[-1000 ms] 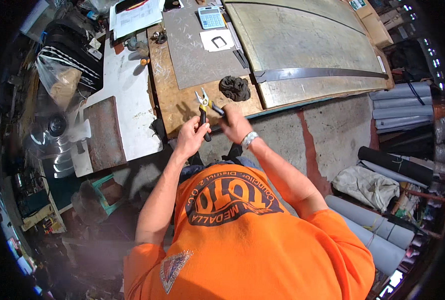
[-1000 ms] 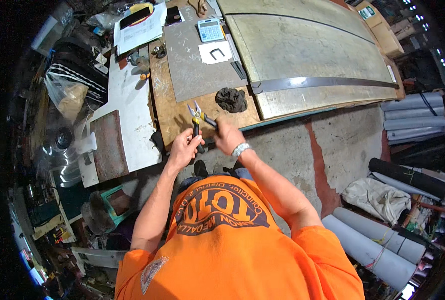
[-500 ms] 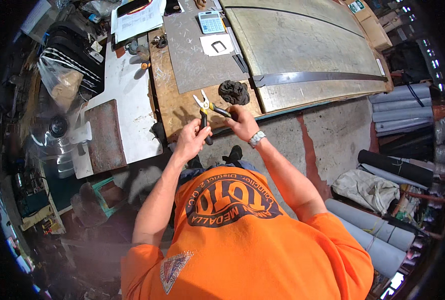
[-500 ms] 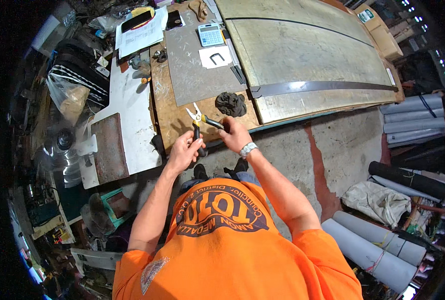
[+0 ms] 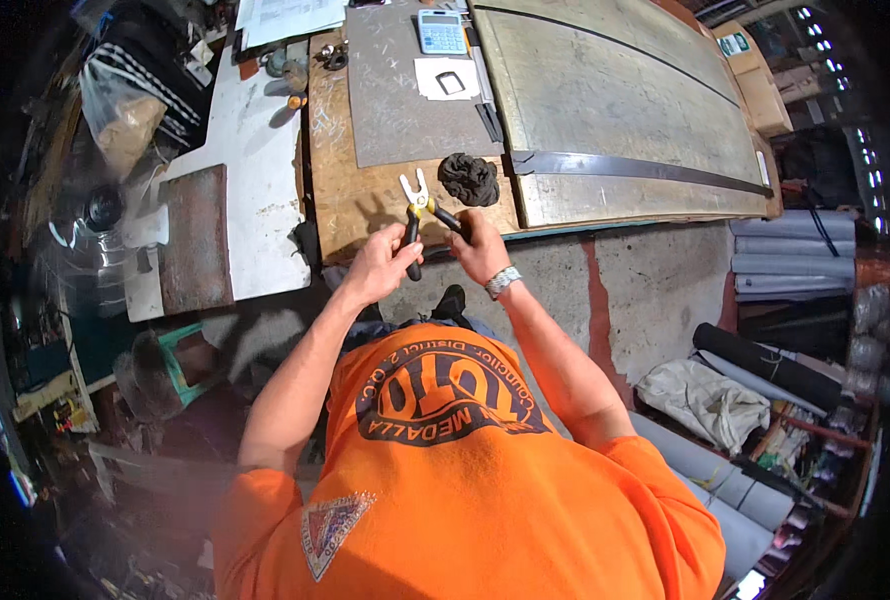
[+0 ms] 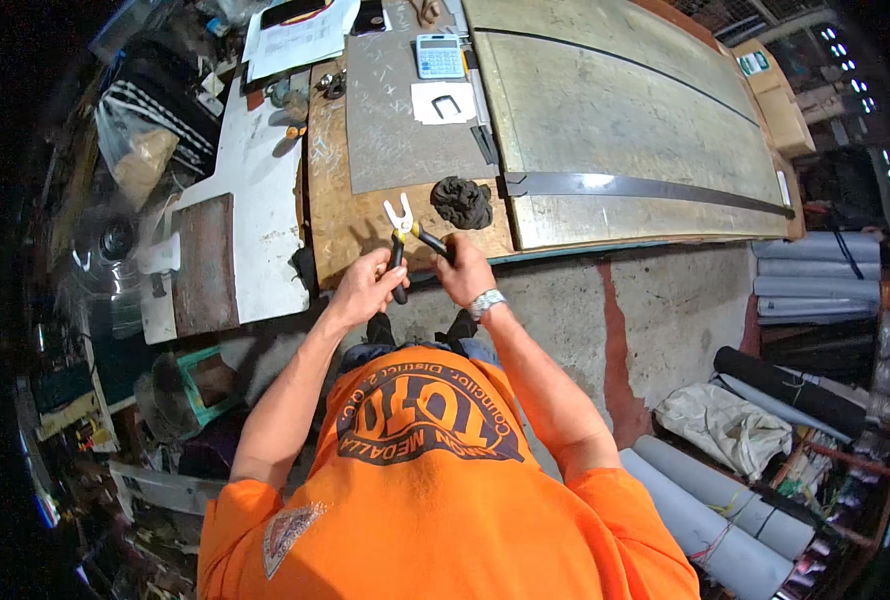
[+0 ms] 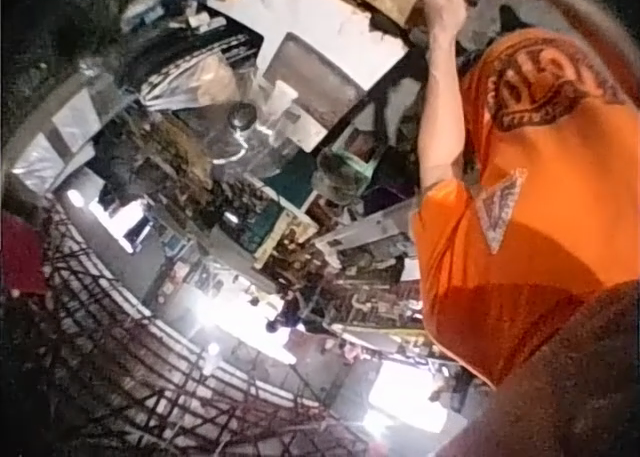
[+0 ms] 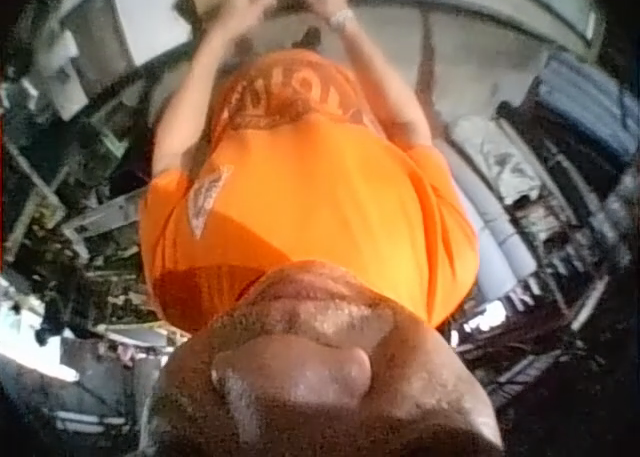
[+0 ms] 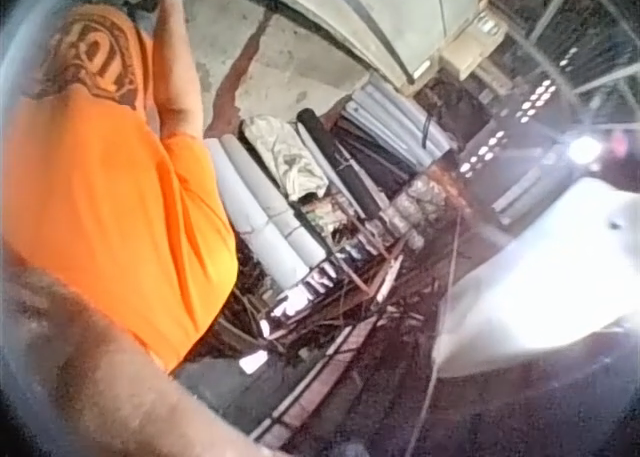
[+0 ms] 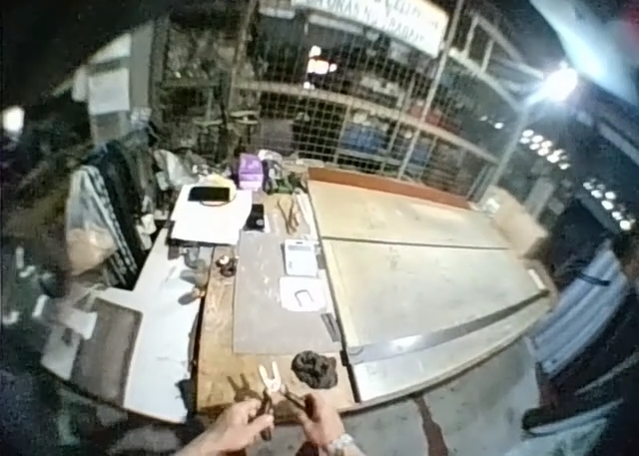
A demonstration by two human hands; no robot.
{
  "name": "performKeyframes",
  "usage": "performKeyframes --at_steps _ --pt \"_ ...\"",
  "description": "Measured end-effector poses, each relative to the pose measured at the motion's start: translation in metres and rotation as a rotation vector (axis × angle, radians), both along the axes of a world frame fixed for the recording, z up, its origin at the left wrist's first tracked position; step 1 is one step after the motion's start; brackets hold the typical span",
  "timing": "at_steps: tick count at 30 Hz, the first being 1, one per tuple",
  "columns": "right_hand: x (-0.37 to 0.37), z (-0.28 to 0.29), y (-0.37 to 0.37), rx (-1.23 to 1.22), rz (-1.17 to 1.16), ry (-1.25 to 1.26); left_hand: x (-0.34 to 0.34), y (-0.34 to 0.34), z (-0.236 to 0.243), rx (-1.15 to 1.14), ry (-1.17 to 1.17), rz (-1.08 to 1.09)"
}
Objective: Replacing or repairing a component on a leather object using pliers and adhesive.
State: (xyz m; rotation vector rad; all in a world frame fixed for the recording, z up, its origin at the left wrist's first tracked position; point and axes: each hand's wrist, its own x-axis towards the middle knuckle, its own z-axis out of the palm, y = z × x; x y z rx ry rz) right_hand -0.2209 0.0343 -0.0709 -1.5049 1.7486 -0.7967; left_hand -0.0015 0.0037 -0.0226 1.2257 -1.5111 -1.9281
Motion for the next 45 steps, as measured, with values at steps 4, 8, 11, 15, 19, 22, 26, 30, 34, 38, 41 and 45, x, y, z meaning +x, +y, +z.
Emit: performKeyframes --at_steps 4,8,11,15,19,22,26,30,34,38,41,45 --pt "0.026 0.046 0.005 0.232 0.034 -0.423 -0.001 -0.002 0.001 -0.066 0.008 -0.003" --pt "0.010 0.000 0.003 -0.041 -0.019 0.043 -0.005 0.000 0.002 0.023 -0.015 0.017" --pt "0.022 0.038 0.003 0.236 0.095 -0.333 -0.001 -0.002 -0.007 -0.065 0.072 0.023" --pt "0.006 0.024 -0.006 -0.028 0.026 0.174 -0.008 -0.003 0.002 -0.013 0.062 0.025" --pt "0.005 0.053 -0.012 0.251 0.070 -0.144 -0.001 -0.003 -0.001 -0.089 0.071 0.029" --pt "0.008 0.034 -0.014 -0.128 0.087 0.286 -0.009 -0.005 -0.001 -0.071 0.063 0.052" --pt "-0.012 0.012 -0.015 0.057 0.209 0.010 -0.003 -0.009 0.005 -0.030 0.041 -0.004" --pt "0.012 0.041 -0.013 0.055 0.222 0.012 -0.007 -0.012 -0.009 -0.096 0.096 0.012" --pt "-0.002 0.051 -0.016 0.001 0.008 0.028 -0.003 -0.006 -0.005 -0.044 0.127 0.004" --pt "0.023 0.072 -0.009 0.462 0.148 -0.257 0.002 -0.013 -0.006 -0.041 0.063 -0.067" --pt "-0.001 0.030 -0.011 0.006 0.067 0.161 -0.003 -0.013 -0.002 -0.060 0.069 -0.051" --pt "0.013 0.024 -0.003 0.178 0.158 -0.025 0.008 -0.014 -0.005 -0.068 0.050 -0.096"
